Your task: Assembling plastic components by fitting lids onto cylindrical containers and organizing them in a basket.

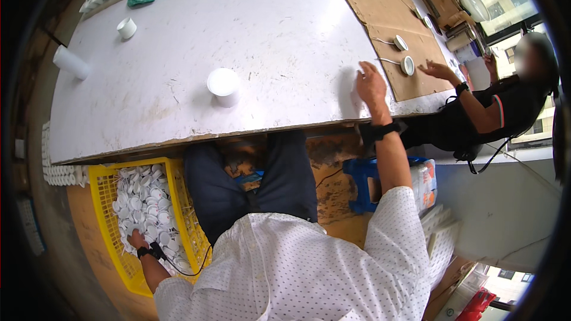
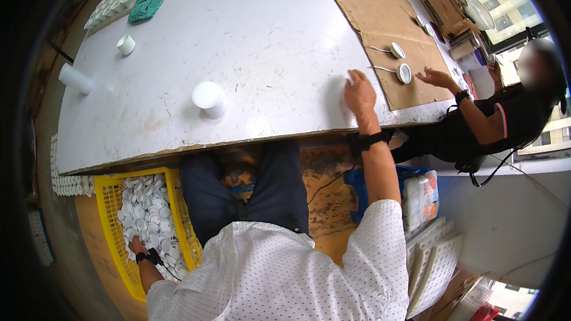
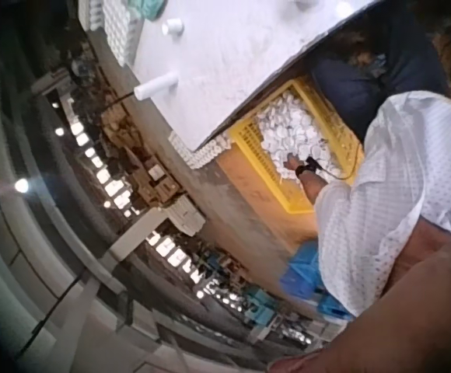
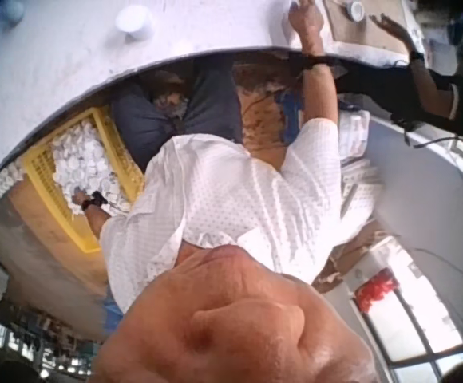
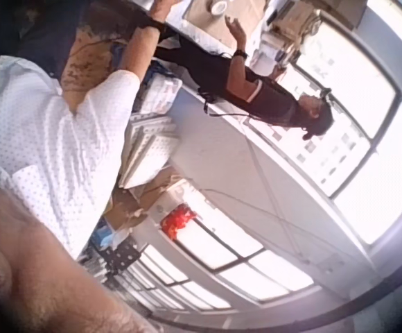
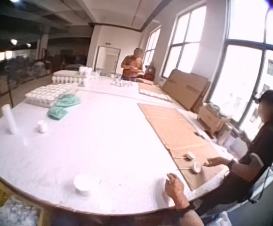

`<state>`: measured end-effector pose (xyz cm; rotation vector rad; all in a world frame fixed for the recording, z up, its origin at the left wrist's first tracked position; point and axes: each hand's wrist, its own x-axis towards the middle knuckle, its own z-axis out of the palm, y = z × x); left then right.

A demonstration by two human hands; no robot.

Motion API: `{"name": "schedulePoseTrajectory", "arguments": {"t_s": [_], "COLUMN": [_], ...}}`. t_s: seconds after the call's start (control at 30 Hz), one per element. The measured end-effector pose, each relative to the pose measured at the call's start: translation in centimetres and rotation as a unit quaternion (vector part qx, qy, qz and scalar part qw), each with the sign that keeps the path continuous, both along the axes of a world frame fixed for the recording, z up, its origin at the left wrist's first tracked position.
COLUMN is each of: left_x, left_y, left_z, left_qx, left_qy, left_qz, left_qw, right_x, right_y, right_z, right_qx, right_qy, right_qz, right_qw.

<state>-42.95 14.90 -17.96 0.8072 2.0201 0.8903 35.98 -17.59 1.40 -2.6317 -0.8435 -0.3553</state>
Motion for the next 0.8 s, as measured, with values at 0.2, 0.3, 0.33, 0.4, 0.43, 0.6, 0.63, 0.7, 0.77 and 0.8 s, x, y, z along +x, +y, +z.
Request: {"name": "schedulePoseTrajectory", "arguments": {"t_s": [0.2,0.3,0.33,0.4,0.43,0.6,0.63,0.7,0.77,0.8], "left_x": [-3.5,-4.0,-1.2,3.9,5.5,13.0,13.5,20.9,23.9,26.3], "left_y": [1.2,1.2,0.7,-1.4,-1.9,-4.5,-4.7,-6.9,-8.3,-8.8], "left_z": [-1.2,-3.0,-3.3,-2.0,-1.3,0.6,-0.9,6.6,6.8,8.1], "left_qx": [0.062,0.035,-0.017,-0.006,-0.014,-0.004,0.028,-0.01,0.01,-0.002], "left_qy": [0.211,0.108,0.094,0.044,0.053,-0.017,-0.004,-0.09,-0.139,-0.174], "left_qz": [-0.035,-0.096,-0.153,-0.16,-0.188,-0.33,-0.37,-0.403,-0.444,-0.475], "left_qw": [0.975,0.989,0.984,0.986,0.981,0.944,0.929,0.911,0.885,0.863], "right_x": [7.3,9.1,10.3,11.0,10.9,8.1,6.9,3.9,0.0,-1.5], "right_y": [-2.1,-1.7,-2.7,-3.0,-3.4,-2.4,-2.0,-2.3,-1.5,-1.7], "right_z": [0.8,0.9,0.3,-0.3,-0.8,0.1,0.6,0.6,1.0,0.4], "right_qx": [-0.147,-0.195,-0.202,-0.224,-0.247,-0.299,-0.293,-0.21,-0.141,-0.11], "right_qy": [-0.036,-0.043,-0.071,-0.103,-0.124,-0.091,-0.096,-0.099,-0.117,-0.143], "right_qz": [-0.087,-0.076,-0.061,-0.039,-0.039,0.026,0.038,0.069,0.119,0.133], "right_qw": [0.985,0.977,0.975,0.968,0.96,0.949,0.95,0.97,0.976,0.975]}}
